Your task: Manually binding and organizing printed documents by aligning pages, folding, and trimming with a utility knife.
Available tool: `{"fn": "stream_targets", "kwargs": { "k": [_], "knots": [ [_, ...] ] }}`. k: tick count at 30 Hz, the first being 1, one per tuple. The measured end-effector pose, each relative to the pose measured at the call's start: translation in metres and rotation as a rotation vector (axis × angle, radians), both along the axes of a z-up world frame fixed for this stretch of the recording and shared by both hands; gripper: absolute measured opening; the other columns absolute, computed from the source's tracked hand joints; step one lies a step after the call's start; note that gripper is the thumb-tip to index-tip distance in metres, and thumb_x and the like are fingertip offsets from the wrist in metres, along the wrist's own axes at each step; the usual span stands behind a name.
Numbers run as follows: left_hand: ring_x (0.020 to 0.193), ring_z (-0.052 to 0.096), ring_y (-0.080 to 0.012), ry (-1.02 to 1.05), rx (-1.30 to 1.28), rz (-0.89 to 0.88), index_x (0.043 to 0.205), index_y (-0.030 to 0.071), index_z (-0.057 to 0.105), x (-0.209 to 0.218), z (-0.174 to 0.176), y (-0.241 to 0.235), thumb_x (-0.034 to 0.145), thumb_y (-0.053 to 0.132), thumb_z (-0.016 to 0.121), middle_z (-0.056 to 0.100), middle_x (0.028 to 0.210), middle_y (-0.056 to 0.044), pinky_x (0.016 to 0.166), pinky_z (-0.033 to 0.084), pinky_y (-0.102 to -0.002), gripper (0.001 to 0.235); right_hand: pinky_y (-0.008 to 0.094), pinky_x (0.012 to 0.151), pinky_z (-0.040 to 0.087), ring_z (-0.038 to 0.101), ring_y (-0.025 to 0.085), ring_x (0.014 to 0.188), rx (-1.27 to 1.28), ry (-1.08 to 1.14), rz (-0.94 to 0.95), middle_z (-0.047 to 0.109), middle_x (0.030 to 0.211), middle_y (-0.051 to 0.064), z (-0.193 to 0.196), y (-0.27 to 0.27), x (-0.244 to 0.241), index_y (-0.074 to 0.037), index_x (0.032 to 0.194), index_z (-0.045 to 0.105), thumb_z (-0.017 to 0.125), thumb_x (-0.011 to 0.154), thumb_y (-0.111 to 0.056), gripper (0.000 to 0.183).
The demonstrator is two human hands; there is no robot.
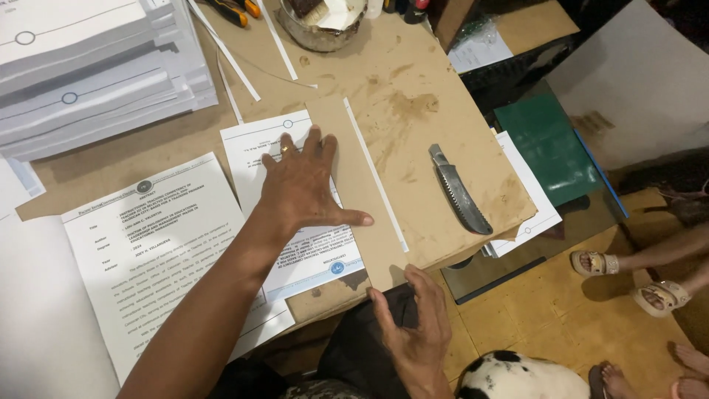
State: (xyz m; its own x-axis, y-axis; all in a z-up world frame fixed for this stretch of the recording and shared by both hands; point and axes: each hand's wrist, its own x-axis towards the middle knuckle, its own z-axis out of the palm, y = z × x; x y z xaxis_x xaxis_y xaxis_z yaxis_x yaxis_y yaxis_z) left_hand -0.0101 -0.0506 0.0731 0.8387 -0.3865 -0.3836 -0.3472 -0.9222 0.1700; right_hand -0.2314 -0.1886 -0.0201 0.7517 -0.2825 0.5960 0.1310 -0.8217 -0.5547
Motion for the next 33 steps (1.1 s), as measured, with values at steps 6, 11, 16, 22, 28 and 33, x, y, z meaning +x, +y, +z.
{"fn": "stream_targets", "kwargs": {
  "k": [6,11,16,22,28,33],
  "knots": [
    [0.152,0.009,-0.0529,0.040,-0.010,0.016,0.161,0.016,0.014,-0.001,0.004,-0.001,0.056,0.091,0.076,0.006,0.171,-0.010,0.111,0.025,-0.075,0.143,0.034,0.101,0.058,0.069,0.025,0.114,0.035,0.038,-0.008,0.070,0.122,0.013,0.001,0.001,-0.003,-0.003,0.122,0.063,0.090,0.080,-0.019,0.053],
    [0.151,0.010,-0.0543,0.032,0.006,0.003,0.161,0.015,0.015,0.001,0.000,-0.001,0.056,0.093,0.074,0.005,0.171,-0.012,0.109,0.027,-0.076,0.144,0.035,0.101,0.058,0.069,0.026,0.115,0.054,0.038,-0.013,0.071,0.122,0.013,0.001,0.003,-0.003,-0.004,0.122,0.064,0.090,0.080,-0.020,0.052],
    [0.152,0.007,-0.0545,0.054,-0.012,0.003,0.162,0.015,0.012,0.001,0.001,0.000,0.056,0.092,0.074,0.002,0.172,-0.013,0.111,0.023,-0.077,0.145,0.037,0.101,0.058,0.069,0.027,0.115,0.062,0.020,-0.003,0.070,0.122,0.014,0.003,0.004,-0.002,-0.003,0.122,0.064,0.089,0.081,-0.018,0.051],
    [0.151,0.008,-0.0547,0.033,-0.011,0.011,0.162,0.015,0.013,0.000,0.001,-0.001,0.055,0.093,0.074,0.006,0.171,-0.011,0.109,0.025,-0.076,0.145,0.036,0.100,0.058,0.068,0.026,0.115,0.075,0.050,-0.012,0.070,0.122,0.012,0.005,0.005,-0.002,-0.005,0.122,0.064,0.088,0.083,-0.021,0.049],
    [0.150,0.012,-0.0564,0.015,-0.011,0.003,0.160,0.013,0.017,-0.002,0.005,-0.004,0.054,0.095,0.073,0.009,0.170,-0.013,0.107,0.028,-0.077,0.145,0.036,0.103,0.058,0.068,0.027,0.117,0.075,0.039,0.007,0.071,0.122,0.013,0.003,0.003,-0.003,-0.004,0.123,0.064,0.089,0.082,-0.018,0.050],
    [0.151,-0.006,-0.0597,0.141,0.061,0.021,0.166,0.029,0.000,-0.006,0.018,-0.011,0.058,0.090,0.073,-0.010,0.171,-0.017,0.115,0.015,-0.078,0.144,0.034,0.095,0.059,0.069,0.025,0.107,0.039,0.032,-0.002,0.071,0.116,0.013,0.005,0.001,0.000,-0.002,0.121,0.064,0.089,0.082,-0.020,0.050]
  ]
}}
